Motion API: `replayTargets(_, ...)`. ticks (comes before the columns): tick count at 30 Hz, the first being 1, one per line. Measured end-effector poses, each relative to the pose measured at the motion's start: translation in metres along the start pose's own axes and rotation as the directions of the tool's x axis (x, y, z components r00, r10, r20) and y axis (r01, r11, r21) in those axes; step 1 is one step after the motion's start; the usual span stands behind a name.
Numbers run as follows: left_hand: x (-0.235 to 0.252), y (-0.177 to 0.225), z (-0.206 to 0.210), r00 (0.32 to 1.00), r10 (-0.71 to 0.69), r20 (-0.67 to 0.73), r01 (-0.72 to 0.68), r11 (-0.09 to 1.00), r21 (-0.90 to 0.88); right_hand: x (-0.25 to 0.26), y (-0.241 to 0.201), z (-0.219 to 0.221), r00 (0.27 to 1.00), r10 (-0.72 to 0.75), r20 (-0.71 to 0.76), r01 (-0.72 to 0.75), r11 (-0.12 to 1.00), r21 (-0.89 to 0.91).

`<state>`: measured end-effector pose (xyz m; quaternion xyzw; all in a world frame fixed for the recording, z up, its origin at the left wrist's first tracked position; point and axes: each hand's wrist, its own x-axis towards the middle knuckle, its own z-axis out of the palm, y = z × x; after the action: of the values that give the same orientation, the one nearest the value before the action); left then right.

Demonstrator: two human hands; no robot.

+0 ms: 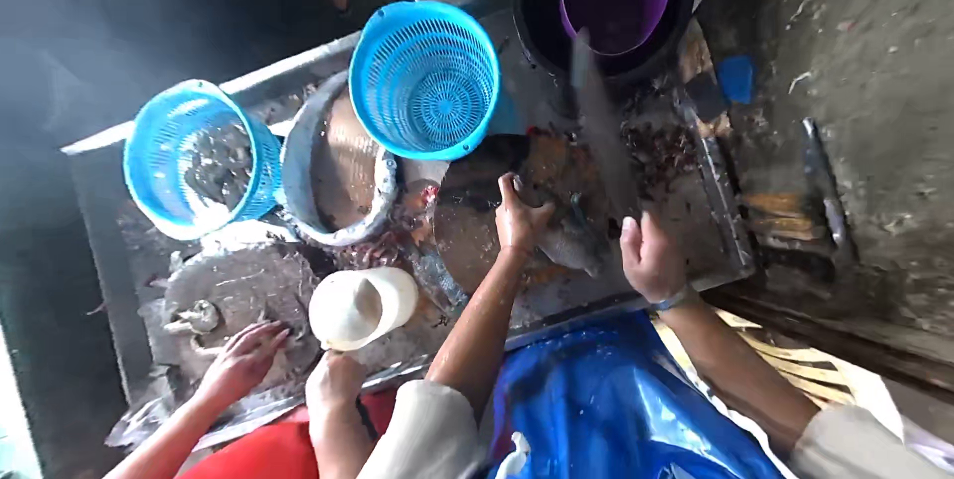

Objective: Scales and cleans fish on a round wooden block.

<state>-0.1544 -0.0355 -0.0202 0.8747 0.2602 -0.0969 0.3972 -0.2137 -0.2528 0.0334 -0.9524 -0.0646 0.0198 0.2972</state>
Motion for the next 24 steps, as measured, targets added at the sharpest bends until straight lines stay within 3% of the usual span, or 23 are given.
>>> replayTargets(1,0.003,0.003,-0.001,1.0,0.006,-0.013,-0.006,1.0,-0.007,-0.003,0.007,0.008,0.999,-0.027,-0.03,0.027,1.0,0.0)
replayTargets(2,0.004,0.004,-0.002,1.0,0.007,-0.02,-0.007,1.0,-0.005,-0.01,0.017,0.021,0.998,0.017,0.064,-0.015,1.0,-0.019)
replayTargets(4,0.0,0.003,-0.002,0.999,0.009,-0.035,-0.009,1.0,0.006,-0.012,0.031,0.03,0.872,0.235,0.428,-0.204,0.972,-0.117)
replayTargets(5,-0.002,0.002,-0.002,0.999,0.006,-0.035,-0.006,1.0,0.005,-0.009,0.028,0.025,0.837,0.272,0.475,-0.232,0.962,-0.141)
replayTargets(6,-0.001,0.002,-0.003,0.999,0.006,-0.046,-0.006,1.0,0.001,-0.004,0.018,0.014,0.876,0.236,0.42,-0.205,0.972,-0.118)
replayTargets(8,-0.006,-0.004,-0.003,0.999,-0.013,-0.044,0.013,1.0,0.004,-0.012,0.002,-0.002,0.993,0.049,0.111,-0.048,0.999,-0.019)
replayTargets(9,-0.006,-0.004,-0.002,0.999,-0.02,-0.047,0.02,1.0,0.001,-0.016,0.002,-0.001,1.0,-0.018,-0.023,0.018,1.0,0.009)
replayTargets(10,-0.005,-0.003,-0.002,0.998,-0.022,-0.052,0.021,1.0,-0.007,-0.022,0.006,0.006,0.999,-0.02,-0.037,0.021,1.0,0.01)
replayTargets(11,-0.007,-0.004,-0.003,0.998,-0.024,-0.054,0.024,1.0,-0.005,-0.032,0.014,0.016,0.994,0.058,0.092,-0.057,0.998,-0.007)
replayTargets(13,-0.011,-0.004,-0.006,0.998,-0.032,-0.06,0.032,0.999,-0.004,-0.034,0.028,0.029,0.826,0.305,0.473,-0.273,0.952,-0.137)
replayTargets(14,-0.015,-0.006,-0.006,0.997,-0.041,-0.058,0.041,0.999,-0.003,-0.033,0.029,0.026,0.778,0.347,0.524,-0.308,0.937,-0.164)
replayTargets(15,-0.013,-0.005,-0.007,0.997,-0.038,-0.069,0.037,0.999,-0.008,-0.024,0.024,0.015,0.81,0.324,0.489,-0.29,0.946,-0.146)
replayTargets(17,-0.018,-0.01,-0.009,0.997,-0.04,-0.07,0.039,0.999,-0.01,-0.032,0.009,-0.004,0.962,0.162,0.222,-0.16,0.987,-0.023)
replayTargets(19,-0.019,-0.01,-0.009,0.996,-0.036,-0.086,0.034,0.999,-0.018,-0.042,0.01,0.001,0.999,0.028,-0.036,-0.028,0.999,0.022)
replayTargets(20,-0.02,-0.011,-0.009,0.995,-0.04,-0.094,0.038,0.999,-0.02,-0.053,0.017,0.014,0.998,0.062,0.014,-0.062,0.998,0.0)
replayTargets(21,-0.021,-0.013,-0.009,0.994,-0.045,-0.104,0.044,0.999,-0.014,-0.063,0.024,0.028,0.963,0.175,0.204,-0.167,0.984,-0.054)
replayTargets(22,-0.021,-0.015,-0.008,0.992,-0.047,-0.117,0.046,0.999,-0.008,-0.066,0.031,0.041,0.869,0.293,0.399,-0.263,0.956,-0.129)
replayTargets(23,-0.022,-0.017,-0.008,0.991,-0.052,-0.121,0.051,0.999,-0.01,-0.068,0.037,0.05,0.787,0.351,0.506,-0.299,0.936,-0.185)
replayTargets(24,-0.022,-0.02,-0.01,0.991,-0.055,-0.122,0.054,0.998,-0.009,-0.066,0.04,0.054,0.757,0.357,0.548,-0.297,0.934,-0.198)
